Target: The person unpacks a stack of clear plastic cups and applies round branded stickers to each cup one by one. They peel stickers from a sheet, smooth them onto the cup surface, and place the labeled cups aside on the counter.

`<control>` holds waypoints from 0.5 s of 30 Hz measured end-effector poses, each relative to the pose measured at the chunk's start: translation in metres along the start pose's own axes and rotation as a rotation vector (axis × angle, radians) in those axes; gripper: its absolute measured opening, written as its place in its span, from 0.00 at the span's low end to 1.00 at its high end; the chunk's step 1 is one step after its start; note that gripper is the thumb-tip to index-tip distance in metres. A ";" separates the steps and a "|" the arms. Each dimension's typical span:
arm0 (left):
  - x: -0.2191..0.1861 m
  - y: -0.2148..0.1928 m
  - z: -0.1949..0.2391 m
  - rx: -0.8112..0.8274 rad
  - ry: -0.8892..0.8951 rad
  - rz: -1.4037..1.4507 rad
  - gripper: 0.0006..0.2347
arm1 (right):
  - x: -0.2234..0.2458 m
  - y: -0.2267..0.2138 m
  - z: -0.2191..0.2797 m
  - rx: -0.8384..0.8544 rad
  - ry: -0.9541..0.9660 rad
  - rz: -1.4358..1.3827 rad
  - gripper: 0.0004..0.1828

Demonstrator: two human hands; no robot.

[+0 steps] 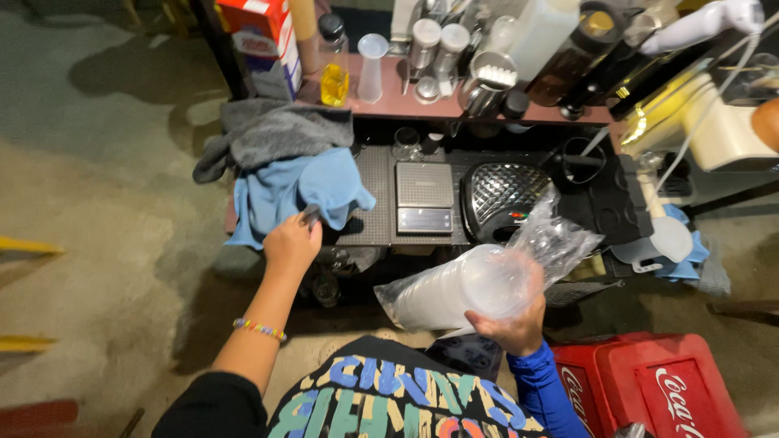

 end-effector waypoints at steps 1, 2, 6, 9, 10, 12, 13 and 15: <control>0.000 0.000 -0.001 -0.001 -0.005 0.008 0.09 | 0.000 0.000 0.000 -0.003 0.000 0.004 0.55; 0.001 -0.001 0.000 -0.002 -0.010 0.016 0.08 | 0.000 -0.001 0.000 -0.005 -0.001 0.008 0.55; -0.001 -0.009 -0.001 -0.008 -0.007 0.058 0.09 | -0.002 -0.001 0.003 -0.014 0.055 -0.058 0.57; -0.002 -0.011 -0.008 0.068 -0.044 0.035 0.11 | -0.002 -0.004 0.002 -0.019 0.048 0.017 0.58; -0.005 -0.014 -0.011 0.081 -0.043 0.013 0.13 | -0.004 -0.005 0.001 -0.027 0.065 0.014 0.58; -0.009 -0.024 -0.013 0.121 -0.046 -0.038 0.17 | -0.004 -0.007 0.003 -0.037 0.066 0.028 0.58; -0.009 -0.027 -0.011 0.193 -0.076 -0.063 0.19 | -0.004 -0.008 0.004 -0.040 0.050 0.046 0.59; -0.007 -0.035 -0.008 0.334 -0.135 -0.115 0.24 | -0.004 -0.014 0.007 -0.054 0.040 0.084 0.58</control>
Point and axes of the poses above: each hand's wrist, its own z-axis away from the middle knuckle, its own y-axis out of the palm, x = y × z, the point moved 8 cm from there along -z, towards the middle knuckle, and after that the axes turned 7 degrees about -y, right-handed, at the moved point
